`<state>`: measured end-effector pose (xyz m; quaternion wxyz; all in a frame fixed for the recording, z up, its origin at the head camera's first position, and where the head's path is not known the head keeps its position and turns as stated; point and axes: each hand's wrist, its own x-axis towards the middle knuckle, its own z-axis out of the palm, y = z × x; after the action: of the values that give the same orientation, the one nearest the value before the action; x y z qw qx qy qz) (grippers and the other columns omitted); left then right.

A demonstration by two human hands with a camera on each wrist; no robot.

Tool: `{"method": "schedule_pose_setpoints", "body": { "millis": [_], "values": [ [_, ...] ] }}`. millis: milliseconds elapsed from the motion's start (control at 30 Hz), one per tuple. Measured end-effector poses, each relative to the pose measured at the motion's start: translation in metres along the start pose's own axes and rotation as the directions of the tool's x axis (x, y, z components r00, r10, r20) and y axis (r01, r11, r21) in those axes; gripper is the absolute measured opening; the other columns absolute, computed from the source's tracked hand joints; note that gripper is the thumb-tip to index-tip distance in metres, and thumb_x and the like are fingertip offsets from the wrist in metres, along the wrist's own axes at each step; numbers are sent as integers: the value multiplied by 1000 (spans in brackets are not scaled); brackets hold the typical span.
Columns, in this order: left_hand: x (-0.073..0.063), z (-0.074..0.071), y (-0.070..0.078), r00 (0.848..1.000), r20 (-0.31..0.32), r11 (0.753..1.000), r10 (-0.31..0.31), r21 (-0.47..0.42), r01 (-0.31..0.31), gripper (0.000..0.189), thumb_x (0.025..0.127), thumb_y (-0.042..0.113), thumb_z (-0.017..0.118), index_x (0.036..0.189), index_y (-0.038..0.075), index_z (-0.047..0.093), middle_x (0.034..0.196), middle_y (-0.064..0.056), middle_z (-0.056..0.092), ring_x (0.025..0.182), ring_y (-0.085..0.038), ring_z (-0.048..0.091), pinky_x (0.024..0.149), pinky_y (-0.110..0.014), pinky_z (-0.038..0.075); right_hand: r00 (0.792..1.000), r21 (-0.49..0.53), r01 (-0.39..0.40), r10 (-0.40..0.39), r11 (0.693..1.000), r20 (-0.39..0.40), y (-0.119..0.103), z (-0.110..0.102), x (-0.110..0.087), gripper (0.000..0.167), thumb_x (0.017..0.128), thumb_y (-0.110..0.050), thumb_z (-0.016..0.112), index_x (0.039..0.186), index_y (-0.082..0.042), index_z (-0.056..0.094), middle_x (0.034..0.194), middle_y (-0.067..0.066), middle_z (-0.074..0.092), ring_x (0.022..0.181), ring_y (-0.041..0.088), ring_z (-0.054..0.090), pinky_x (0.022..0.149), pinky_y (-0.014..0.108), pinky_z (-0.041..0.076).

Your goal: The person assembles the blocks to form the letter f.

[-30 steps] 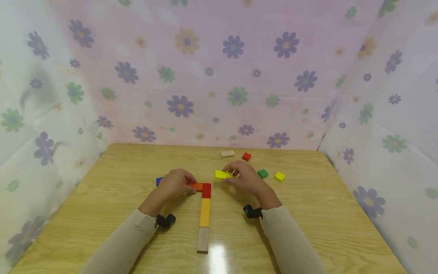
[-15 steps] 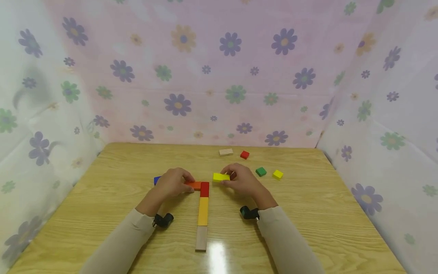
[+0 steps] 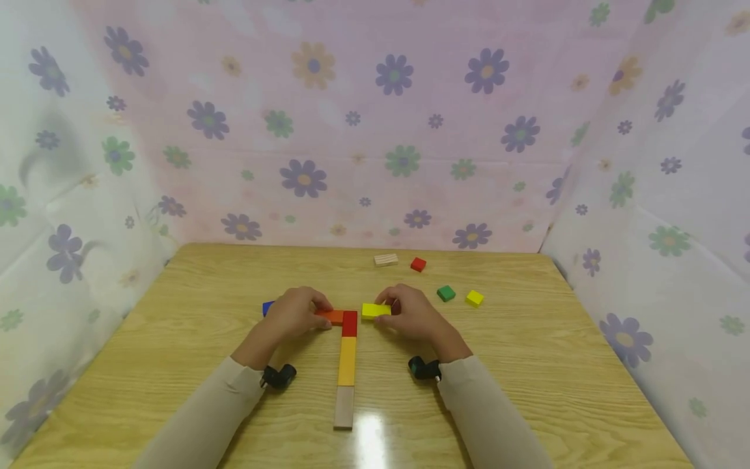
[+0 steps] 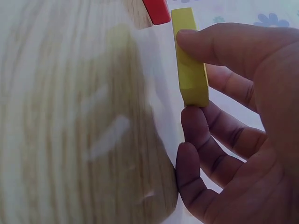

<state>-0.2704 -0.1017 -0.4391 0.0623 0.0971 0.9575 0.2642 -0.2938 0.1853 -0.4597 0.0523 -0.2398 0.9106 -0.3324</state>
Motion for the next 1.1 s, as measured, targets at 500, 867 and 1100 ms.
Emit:
{"method": "schedule_pose_setpoints", "body": {
  "millis": [500,867,1100],
  "values": [
    [1,2,-1,1000,5,1000,-3,-19,3,24,81,32,90,104,28,81,105,9,74,97,-17,65,81,-39,54,1000,-5,-20,20,1000,18,-5,6,-4,28,87,-27,86,112,-26,73,91,-5,61,77,17,54,67,30,49],
    [1,0,0,1000,-2,1000,0,-13,0,24,81,34,90,103,29,80,102,9,72,95,-16,65,81,-39,54,1000,-23,-5,5,1000,17,-9,6,-4,28,87,-26,86,112,-22,74,92,-3,62,76,16,53,67,29,48],
    [0,1,-1,1000,2,1000,-5,-24,5,24,81,34,89,104,29,80,104,9,72,97,-16,64,84,-40,54,1000,-22,-6,7,1000,10,-9,8,-4,27,87,-24,86,111,-22,75,91,-3,61,76,16,52,67,29,47]
  ]
}}
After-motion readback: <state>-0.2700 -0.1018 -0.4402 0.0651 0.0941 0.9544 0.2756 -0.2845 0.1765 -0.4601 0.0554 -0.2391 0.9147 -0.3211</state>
